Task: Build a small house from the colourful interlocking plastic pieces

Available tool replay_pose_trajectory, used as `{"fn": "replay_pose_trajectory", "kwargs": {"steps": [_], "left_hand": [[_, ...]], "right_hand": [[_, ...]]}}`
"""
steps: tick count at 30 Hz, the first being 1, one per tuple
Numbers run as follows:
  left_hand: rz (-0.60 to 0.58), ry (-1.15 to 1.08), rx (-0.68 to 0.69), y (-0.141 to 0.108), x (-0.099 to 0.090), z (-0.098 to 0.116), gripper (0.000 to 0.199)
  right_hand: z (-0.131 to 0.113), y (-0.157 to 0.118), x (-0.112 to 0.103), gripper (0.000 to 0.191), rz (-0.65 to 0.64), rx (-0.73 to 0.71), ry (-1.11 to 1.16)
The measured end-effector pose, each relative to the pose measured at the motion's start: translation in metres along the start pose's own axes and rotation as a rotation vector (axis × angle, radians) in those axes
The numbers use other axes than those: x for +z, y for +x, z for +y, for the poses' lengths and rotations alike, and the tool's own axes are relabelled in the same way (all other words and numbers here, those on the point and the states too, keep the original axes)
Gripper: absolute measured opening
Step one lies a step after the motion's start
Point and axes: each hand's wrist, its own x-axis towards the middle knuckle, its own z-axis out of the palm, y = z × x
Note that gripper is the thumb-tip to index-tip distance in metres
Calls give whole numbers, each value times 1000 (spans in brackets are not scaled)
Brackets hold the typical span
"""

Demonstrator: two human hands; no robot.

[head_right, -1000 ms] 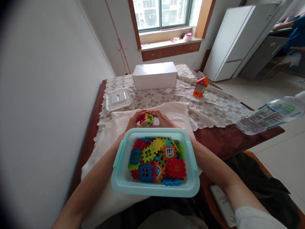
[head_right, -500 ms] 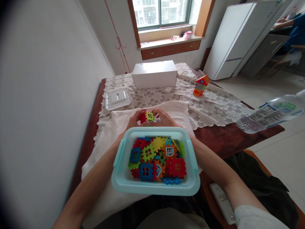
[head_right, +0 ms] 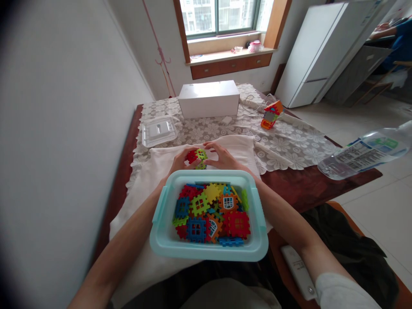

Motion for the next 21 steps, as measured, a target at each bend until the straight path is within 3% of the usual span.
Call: {"fn": "replay_pose_trajectory", "kwargs": {"steps": [3,5,7,9,12,14,17,21], "left_hand": [[-9,13,0,1,-2,1,50],[-24,18,14,1,-3,2,50],[-35,22,27,1,-3,2,51],[-30,21,24,0,-1,1,52],[5,-1,-2,0,2,0,55],[20,-10,-20,0,3,-1,54],[10,-8,-31,1,3,-2,52],[34,4,-37,1,1,-4,52]], "right_hand": [[4,4,-23,52,149,-29,224],[-13,-1,-44,54,165,-71,296],[-44,-12,-64,47,67,-90,272],[-82,-27,-74,38,-163,-139,216],[-131,-46,-66,18,-557,-234,107],[-148,-53,-51,15,-691,-306,-9],[-155,-53,-30,14,-731,-400,-195],[-153,-40,-28,14,-621,-427,-393]]}}
